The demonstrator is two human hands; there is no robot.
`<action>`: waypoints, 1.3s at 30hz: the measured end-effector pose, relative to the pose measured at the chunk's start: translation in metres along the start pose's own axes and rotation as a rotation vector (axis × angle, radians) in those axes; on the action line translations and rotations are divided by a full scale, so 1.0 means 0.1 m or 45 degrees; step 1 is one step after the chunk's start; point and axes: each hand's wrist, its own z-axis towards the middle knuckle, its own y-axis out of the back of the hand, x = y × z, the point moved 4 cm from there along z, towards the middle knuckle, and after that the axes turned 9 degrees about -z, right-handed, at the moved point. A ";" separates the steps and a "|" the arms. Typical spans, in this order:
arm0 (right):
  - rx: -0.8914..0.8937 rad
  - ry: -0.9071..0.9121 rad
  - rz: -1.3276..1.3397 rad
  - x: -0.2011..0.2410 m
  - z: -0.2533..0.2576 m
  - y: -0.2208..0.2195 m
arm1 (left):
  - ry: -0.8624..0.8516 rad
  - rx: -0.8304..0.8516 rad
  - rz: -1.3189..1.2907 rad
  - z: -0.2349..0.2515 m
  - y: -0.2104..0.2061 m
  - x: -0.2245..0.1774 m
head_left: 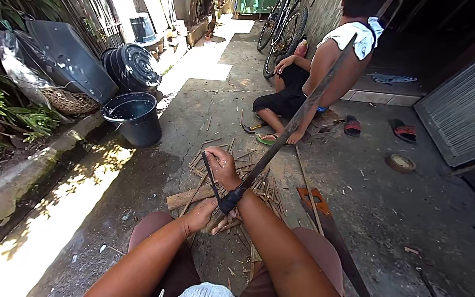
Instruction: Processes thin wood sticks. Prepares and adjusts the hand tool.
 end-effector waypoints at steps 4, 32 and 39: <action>-0.062 -0.116 -0.045 -0.22 -0.03 -0.12 | 0.028 0.083 0.173 0.01 0.02 -0.04; 1.099 -0.069 -0.899 0.41 -0.37 0.54 | 0.211 -0.496 1.132 -0.04 0.25 -0.16; 1.070 -0.208 -0.643 0.30 -0.46 0.66 | 0.233 -0.493 1.243 -0.09 0.33 -0.15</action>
